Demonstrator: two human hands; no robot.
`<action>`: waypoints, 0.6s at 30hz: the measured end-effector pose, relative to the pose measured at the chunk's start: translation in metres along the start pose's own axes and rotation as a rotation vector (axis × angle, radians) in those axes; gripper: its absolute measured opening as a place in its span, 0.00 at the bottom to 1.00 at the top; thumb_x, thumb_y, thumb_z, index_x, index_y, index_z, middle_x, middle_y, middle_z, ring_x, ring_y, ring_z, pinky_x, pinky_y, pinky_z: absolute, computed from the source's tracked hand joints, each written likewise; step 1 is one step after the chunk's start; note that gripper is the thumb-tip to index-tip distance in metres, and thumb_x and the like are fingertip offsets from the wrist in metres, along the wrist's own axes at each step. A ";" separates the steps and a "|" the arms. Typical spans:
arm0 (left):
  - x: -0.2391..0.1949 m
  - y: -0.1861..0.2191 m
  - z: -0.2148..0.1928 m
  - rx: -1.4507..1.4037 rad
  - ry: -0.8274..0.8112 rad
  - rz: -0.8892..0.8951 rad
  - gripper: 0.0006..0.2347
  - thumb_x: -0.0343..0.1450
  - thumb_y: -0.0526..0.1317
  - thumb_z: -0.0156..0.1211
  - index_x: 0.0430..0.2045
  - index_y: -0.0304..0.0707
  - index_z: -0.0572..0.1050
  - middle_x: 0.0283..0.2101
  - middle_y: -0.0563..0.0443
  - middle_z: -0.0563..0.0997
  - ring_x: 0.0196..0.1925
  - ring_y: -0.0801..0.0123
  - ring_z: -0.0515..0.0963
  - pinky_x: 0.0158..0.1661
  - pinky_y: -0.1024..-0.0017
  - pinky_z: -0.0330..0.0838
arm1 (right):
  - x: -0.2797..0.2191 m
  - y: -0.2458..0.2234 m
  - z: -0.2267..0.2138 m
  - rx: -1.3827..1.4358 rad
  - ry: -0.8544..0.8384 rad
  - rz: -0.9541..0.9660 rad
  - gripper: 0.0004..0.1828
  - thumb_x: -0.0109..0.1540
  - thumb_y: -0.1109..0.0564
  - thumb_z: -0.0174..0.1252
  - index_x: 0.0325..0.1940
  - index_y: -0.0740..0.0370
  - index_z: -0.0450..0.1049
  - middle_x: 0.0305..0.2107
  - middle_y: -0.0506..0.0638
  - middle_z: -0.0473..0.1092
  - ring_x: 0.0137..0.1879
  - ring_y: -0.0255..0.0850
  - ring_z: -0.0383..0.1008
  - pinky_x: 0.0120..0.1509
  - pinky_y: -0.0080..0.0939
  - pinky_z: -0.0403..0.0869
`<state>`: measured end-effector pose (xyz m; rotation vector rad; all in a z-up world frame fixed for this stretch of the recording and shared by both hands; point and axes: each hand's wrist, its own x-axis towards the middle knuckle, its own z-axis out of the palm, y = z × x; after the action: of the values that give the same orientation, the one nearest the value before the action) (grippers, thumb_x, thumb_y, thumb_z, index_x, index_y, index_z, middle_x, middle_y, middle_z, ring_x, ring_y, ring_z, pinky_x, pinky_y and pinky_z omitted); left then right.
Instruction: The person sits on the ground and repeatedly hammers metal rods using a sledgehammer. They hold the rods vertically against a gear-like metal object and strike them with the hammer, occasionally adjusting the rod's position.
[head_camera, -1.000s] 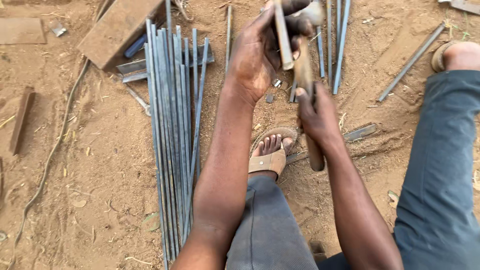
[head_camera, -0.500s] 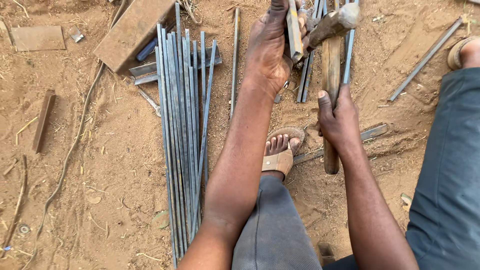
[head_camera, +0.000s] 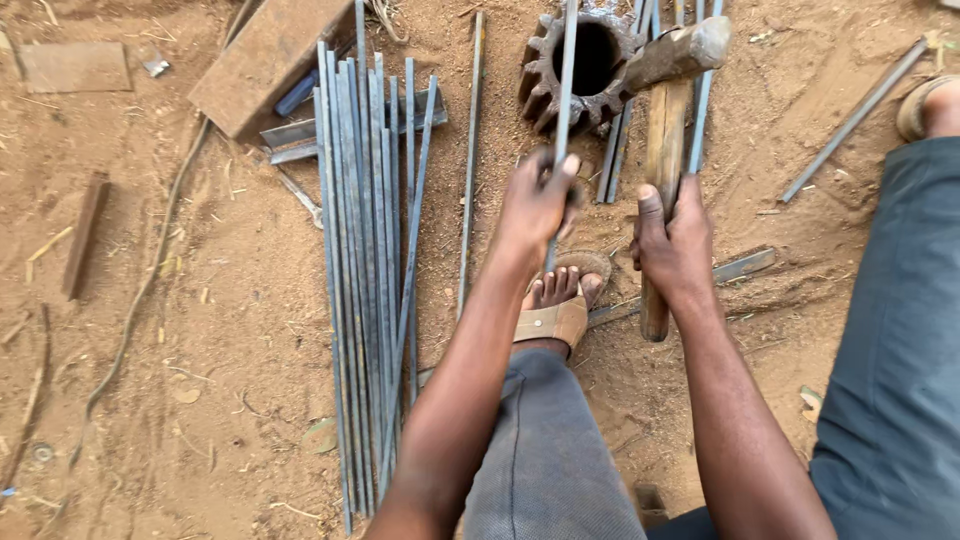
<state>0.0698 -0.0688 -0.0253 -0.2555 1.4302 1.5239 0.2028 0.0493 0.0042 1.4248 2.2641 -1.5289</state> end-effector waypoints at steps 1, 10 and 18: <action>-0.007 -0.015 -0.004 0.109 0.060 0.015 0.10 0.73 0.41 0.54 0.42 0.33 0.73 0.21 0.51 0.76 0.17 0.75 0.70 0.16 0.72 0.62 | -0.001 0.000 -0.002 0.016 0.009 -0.057 0.14 0.75 0.48 0.49 0.51 0.61 0.62 0.25 0.50 0.70 0.26 0.37 0.73 0.25 0.39 0.77; -0.114 -0.109 -0.075 0.562 0.081 0.158 0.16 0.78 0.43 0.46 0.28 0.31 0.76 0.18 0.46 0.72 0.21 0.66 0.73 0.25 0.64 0.65 | -0.032 -0.045 -0.050 0.228 0.048 -0.321 0.19 0.75 0.46 0.51 0.54 0.66 0.61 0.27 0.48 0.69 0.27 0.34 0.72 0.25 0.34 0.76; -0.176 -0.112 -0.081 0.889 0.341 0.030 0.08 0.75 0.39 0.54 0.34 0.33 0.76 0.23 0.34 0.79 0.25 0.44 0.81 0.28 0.50 0.73 | 0.006 -0.043 -0.023 0.047 0.122 -0.562 0.15 0.82 0.48 0.46 0.52 0.63 0.61 0.25 0.53 0.65 0.25 0.37 0.70 0.24 0.37 0.73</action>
<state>0.2026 -0.2462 0.0062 0.0598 2.2385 0.7568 0.1783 0.0676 0.0433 0.9504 2.8924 -1.6638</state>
